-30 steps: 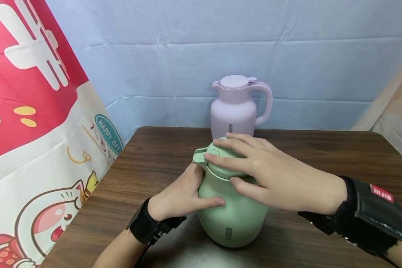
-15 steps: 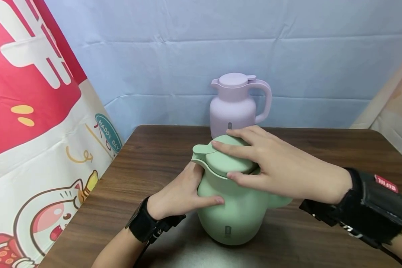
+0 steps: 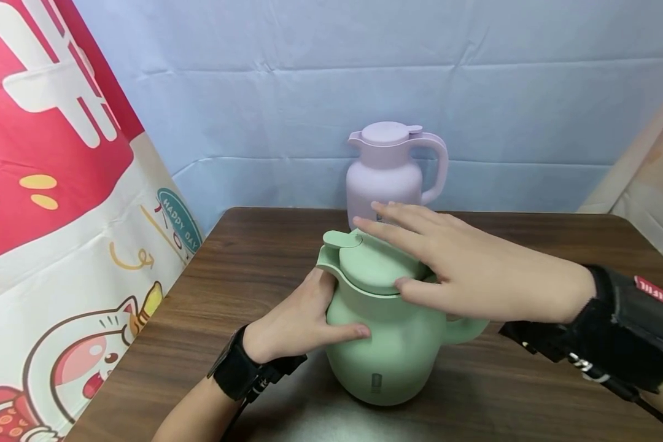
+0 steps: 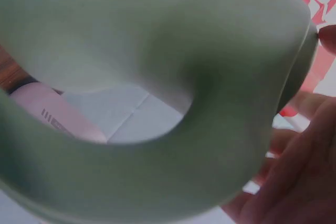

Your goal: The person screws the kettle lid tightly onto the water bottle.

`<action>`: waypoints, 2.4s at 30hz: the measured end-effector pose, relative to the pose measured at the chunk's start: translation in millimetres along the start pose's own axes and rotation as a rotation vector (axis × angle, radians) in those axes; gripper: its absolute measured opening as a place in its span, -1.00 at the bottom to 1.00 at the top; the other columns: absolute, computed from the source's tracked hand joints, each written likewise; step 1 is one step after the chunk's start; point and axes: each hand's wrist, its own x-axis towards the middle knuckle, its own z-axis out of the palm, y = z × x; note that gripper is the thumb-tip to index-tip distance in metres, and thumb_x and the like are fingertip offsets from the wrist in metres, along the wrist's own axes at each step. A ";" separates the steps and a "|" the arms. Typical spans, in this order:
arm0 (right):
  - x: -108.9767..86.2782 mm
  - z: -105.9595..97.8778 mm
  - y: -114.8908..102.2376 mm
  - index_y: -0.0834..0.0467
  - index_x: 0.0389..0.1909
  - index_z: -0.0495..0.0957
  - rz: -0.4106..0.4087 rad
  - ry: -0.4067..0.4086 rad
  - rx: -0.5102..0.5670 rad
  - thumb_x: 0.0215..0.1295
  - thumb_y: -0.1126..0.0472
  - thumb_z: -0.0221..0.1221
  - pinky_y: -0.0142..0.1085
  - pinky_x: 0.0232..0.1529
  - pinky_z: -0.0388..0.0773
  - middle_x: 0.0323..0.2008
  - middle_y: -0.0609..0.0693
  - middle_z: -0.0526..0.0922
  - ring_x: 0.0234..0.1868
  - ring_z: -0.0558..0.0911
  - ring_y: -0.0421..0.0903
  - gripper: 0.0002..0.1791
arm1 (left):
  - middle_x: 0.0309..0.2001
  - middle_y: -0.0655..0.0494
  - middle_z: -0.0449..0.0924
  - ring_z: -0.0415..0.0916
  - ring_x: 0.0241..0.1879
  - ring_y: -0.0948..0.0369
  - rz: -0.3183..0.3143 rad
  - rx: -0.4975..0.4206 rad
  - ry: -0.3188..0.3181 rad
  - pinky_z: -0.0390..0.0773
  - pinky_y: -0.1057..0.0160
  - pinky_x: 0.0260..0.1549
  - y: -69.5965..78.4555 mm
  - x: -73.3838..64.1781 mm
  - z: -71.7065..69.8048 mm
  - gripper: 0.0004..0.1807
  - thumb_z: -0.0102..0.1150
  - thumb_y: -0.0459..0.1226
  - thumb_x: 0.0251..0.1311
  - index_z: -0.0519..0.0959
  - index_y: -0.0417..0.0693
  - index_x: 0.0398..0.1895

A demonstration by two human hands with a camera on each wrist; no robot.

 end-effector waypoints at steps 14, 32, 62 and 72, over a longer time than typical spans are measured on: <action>3.9 3.8 2.3 -0.21 0.31 0.34 -0.006 0.106 -0.025 0.11 -0.04 0.33 -0.15 -0.05 0.32 0.14 -0.25 0.37 0.05 0.37 -0.22 -0.30 | 0.30 0.30 0.07 0.07 0.23 0.33 -0.010 0.002 -0.003 0.17 0.14 0.18 0.1 -0.4 -0.2 0.07 0.29 0.23 -0.04 -0.15 0.30 0.44; 1.3 -3.2 5.9 -0.28 0.40 0.15 0.006 -0.020 0.007 0.02 0.25 0.29 -0.45 0.23 0.09 0.38 -0.29 0.16 0.35 0.21 -0.20 -0.08 | 0.27 0.30 0.12 0.10 0.21 0.34 0.005 0.009 0.004 0.19 0.16 0.17 1.2 -0.2 0.4 0.06 0.31 0.22 -0.06 -0.11 0.28 0.43; 3.1 -4.1 7.1 -0.26 0.46 -0.06 0.088 -0.078 0.021 0.13 -0.21 0.26 -0.17 0.29 0.14 0.41 -0.31 0.05 0.42 0.06 -0.16 -0.05 | 0.29 0.35 0.09 0.03 0.25 0.39 0.040 -0.013 0.014 0.15 0.12 0.20 0.9 0.9 0.0 0.03 0.31 0.19 -0.03 -0.09 0.31 0.42; -4.7 -3.9 12.1 -0.25 0.44 0.02 0.096 -0.036 -0.005 0.03 -0.22 0.34 -0.20 0.26 0.18 0.38 -0.24 0.14 0.40 0.11 -0.15 -0.01 | 0.29 0.35 0.10 0.03 0.25 0.38 0.031 -0.010 0.015 0.16 0.12 0.19 1.4 -0.2 -0.8 0.04 0.32 0.19 -0.03 -0.11 0.32 0.43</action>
